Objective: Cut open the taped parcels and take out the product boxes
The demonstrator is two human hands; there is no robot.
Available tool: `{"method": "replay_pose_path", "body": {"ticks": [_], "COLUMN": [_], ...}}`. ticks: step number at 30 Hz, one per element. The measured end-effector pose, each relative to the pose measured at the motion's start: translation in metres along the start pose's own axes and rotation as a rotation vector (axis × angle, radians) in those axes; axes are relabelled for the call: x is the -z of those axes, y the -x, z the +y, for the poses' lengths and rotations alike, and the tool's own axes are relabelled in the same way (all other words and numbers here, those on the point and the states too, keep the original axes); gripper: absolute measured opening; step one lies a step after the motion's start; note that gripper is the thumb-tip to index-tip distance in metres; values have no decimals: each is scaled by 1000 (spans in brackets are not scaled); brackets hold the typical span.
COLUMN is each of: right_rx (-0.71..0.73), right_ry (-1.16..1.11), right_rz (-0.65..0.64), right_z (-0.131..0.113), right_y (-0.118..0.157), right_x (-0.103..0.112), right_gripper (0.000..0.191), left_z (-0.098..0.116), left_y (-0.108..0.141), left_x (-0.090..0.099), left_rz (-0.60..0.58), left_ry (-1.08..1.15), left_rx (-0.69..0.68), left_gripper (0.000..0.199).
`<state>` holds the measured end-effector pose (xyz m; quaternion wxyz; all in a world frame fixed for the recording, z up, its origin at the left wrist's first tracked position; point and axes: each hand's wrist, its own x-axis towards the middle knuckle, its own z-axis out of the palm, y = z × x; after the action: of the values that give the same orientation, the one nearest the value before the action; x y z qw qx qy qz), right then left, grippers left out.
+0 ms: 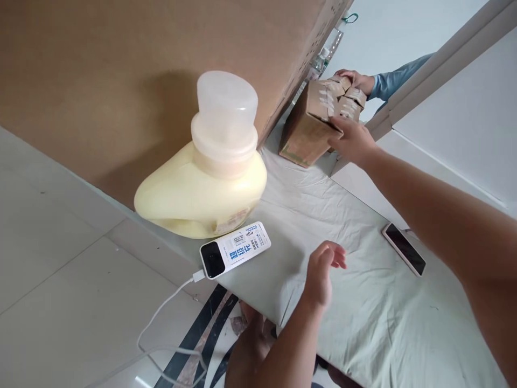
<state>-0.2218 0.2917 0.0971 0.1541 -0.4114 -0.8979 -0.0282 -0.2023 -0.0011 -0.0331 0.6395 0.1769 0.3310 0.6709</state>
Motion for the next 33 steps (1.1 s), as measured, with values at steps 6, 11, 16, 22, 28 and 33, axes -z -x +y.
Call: {"method": "replay_pose_path", "body": {"ticks": [6,11,16,22,28,33], "right_rx": [-91,-196,-246,-147,107,58], "right_ry": [-192,-80,-121,-268,-292,-370], "right_rz": [85,338,348,406,522,559], "right_z": [25,19,-6,15,48,90], "right_y": [199,394,517,540,523,536], "right_x": [49,90,118,119,107,105], "right_gripper": [61,61,63,35,25,18], "left_z": [-1,-10,-21,-52,-88,-106], "left_y": [1,3,8,8,-8,-13], "left_x": [15,15,-9,-48,-80,-112], "left_rz": [351,400,-73,-166,1,-24], "left_ry": [-287,-426,-498,-510,-506,-465], "left_rx": [-282,-503,-496,-465,-521,-472], "left_gripper": [34,57,69,75,79,70]}}
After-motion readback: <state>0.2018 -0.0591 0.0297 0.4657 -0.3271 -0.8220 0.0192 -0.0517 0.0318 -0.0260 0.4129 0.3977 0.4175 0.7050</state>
